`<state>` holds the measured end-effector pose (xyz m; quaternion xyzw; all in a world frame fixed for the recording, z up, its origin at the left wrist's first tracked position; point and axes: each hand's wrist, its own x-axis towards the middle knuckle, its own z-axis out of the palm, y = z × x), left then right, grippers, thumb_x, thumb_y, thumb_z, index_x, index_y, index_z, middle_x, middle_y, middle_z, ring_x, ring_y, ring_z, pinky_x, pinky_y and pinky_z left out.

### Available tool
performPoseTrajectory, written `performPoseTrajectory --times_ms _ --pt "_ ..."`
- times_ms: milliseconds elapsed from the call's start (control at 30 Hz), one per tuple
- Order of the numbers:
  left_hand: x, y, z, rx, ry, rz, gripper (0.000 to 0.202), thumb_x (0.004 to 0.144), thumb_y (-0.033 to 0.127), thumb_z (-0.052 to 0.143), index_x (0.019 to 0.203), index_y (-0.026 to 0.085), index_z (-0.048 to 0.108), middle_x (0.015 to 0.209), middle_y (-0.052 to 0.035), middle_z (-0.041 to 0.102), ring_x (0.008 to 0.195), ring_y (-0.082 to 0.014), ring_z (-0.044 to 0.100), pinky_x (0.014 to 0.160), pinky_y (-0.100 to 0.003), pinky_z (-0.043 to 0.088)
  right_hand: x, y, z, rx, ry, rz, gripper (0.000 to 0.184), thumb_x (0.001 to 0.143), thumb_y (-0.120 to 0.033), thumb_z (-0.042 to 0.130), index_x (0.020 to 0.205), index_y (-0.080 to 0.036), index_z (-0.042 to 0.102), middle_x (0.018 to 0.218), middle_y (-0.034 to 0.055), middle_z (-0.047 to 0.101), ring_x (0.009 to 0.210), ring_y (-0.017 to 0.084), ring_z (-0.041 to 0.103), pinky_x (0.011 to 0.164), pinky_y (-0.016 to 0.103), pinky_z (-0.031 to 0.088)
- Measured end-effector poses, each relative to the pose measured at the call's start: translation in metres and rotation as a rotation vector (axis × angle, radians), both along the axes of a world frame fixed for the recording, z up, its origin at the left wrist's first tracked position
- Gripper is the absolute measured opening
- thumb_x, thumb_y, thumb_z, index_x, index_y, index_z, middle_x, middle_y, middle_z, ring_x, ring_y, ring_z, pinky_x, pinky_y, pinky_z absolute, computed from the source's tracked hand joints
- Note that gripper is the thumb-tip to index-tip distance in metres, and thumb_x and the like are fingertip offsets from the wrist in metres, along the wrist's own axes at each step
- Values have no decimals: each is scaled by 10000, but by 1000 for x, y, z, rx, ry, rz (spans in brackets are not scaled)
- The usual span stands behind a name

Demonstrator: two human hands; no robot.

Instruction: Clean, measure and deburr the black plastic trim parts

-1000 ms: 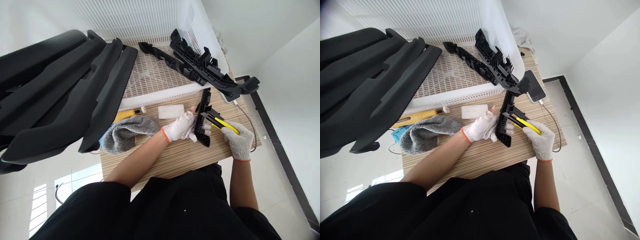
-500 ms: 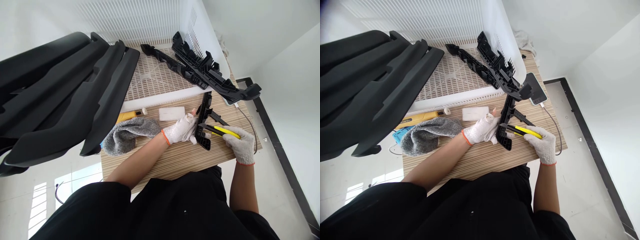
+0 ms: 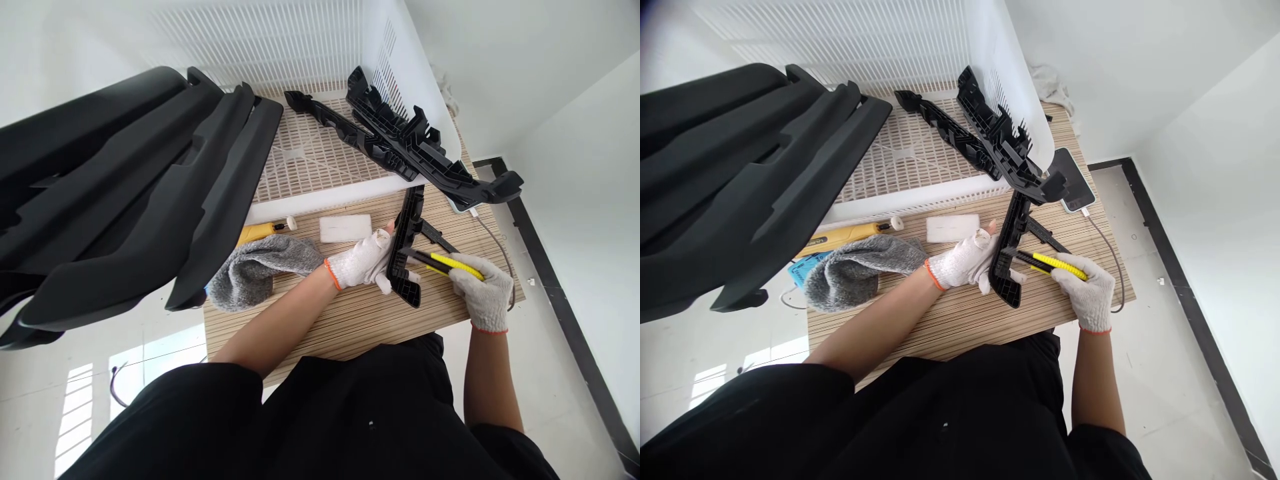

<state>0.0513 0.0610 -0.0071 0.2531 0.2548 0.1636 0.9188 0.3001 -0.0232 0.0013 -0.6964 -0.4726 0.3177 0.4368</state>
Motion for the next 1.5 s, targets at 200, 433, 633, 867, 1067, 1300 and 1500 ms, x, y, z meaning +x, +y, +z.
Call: performPoseTrajectory --times_ms 200,433,633,867,1067,1300,1500 --pt "1 -3 -3 56 -20 10 539 963 413 635 1424 158 522 1416 -246 629 1150 -338 734 471 -208 586 -3 2 -1 76 262 -112 273 698 -263 818 957 -179 830 495 -52 546 393 84 412 378 233 322" --pt "-1 -9 5 104 -39 32 733 764 193 831 1431 220 527 1486 -226 578 1267 -351 678 666 -229 612 1 3 -1 97 322 -107 283 675 -315 810 927 -184 813 503 -45 561 371 84 398 363 231 293" --pt "-3 -8 12 95 -47 33 1141 658 88 790 1622 400 265 1432 -159 619 1161 -325 739 582 -158 529 3 1 1 100 374 -74 286 649 -338 822 892 -188 808 485 -46 541 354 86 390 347 236 269" --pt "-2 -7 0 90 -92 28 1230 703 91 695 1683 385 14 1339 -123 691 1119 -342 756 537 -191 597 12 -7 0 4 342 -16 287 633 -295 800 903 -201 830 533 -23 601 381 105 430 372 258 304" --pt "-2 -7 -3 91 -109 29 1178 757 96 714 1687 373 45 1240 -104 726 1035 -292 787 534 -179 612 15 -9 -1 -91 324 6 304 610 -283 829 905 -210 835 581 -6 643 406 104 428 384 265 315" --pt "1 -5 4 75 -42 40 714 894 351 751 1511 230 413 1066 -105 736 868 -233 794 394 -133 494 23 -16 -6 -72 234 48 308 666 -288 819 964 -211 837 624 -11 647 444 117 462 421 282 367" --pt "4 -4 7 35 52 88 445 952 567 660 1099 150 615 901 -74 730 581 -101 661 360 -135 434 20 -16 -7 -50 36 96 299 684 -305 857 972 -228 845 703 8 696 497 126 510 454 290 416"
